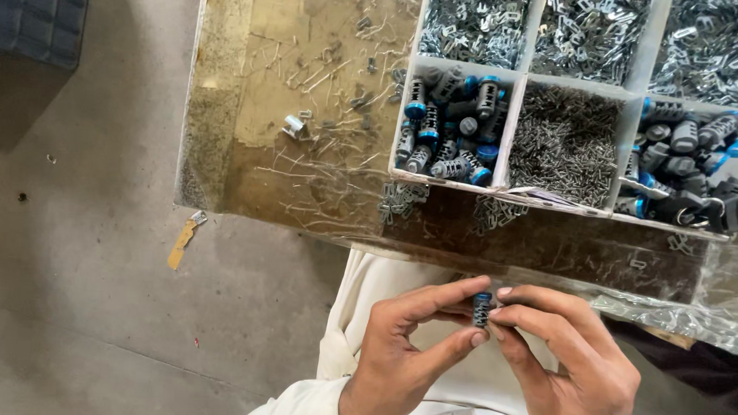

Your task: The person repeatedly picks small cylindrical keychain components and metal clips from a compartmentalized tray, then assembles them by hand. The assembled units are placed back into the tray. The task continues with repetitive pick-and-assemble motions throughout the clip.

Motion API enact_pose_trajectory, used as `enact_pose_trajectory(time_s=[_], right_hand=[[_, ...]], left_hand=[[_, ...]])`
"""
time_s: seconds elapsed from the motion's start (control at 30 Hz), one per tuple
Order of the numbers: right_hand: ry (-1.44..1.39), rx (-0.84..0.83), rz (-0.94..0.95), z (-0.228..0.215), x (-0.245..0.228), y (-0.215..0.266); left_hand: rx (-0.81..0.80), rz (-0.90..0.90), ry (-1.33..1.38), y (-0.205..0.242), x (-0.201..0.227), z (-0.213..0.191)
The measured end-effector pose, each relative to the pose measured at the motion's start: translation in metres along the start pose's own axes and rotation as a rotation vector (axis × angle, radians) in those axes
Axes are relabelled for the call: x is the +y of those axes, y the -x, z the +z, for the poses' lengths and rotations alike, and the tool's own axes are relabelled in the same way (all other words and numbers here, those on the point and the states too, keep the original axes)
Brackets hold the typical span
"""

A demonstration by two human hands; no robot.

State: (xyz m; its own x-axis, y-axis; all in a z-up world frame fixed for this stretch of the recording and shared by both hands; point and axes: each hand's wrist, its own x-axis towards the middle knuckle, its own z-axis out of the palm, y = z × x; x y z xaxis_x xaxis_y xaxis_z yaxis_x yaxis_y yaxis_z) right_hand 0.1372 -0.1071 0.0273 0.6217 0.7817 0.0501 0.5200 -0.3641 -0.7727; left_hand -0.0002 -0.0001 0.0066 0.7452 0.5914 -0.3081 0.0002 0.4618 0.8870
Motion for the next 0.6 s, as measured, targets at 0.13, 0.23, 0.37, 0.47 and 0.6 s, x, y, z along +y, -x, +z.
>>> enact_pose_trajectory(time_s=[0.13,0.23,0.37,0.47,0.6], right_hand=[[0.055,0.008,-0.036,0.002,-0.004,-0.002],[0.074,0.045,-0.062,0.001,-0.007,-0.002],[0.224,0.105,-0.157,0.002,-0.006,-0.015],[0.324,0.064,-0.266,0.007,0.0,-0.028],[0.382,0.08,-0.342,0.01,0.001,-0.03]], left_hand=[[-0.003,0.072,-0.124,0.0,-0.002,-0.001],[-0.005,0.037,-0.068,0.0,-0.005,-0.003],[0.03,-0.021,0.007,0.0,-0.01,-0.007],[0.062,-0.029,0.06,-0.001,-0.012,-0.009],[0.069,-0.03,0.051,0.0,-0.009,-0.013]])
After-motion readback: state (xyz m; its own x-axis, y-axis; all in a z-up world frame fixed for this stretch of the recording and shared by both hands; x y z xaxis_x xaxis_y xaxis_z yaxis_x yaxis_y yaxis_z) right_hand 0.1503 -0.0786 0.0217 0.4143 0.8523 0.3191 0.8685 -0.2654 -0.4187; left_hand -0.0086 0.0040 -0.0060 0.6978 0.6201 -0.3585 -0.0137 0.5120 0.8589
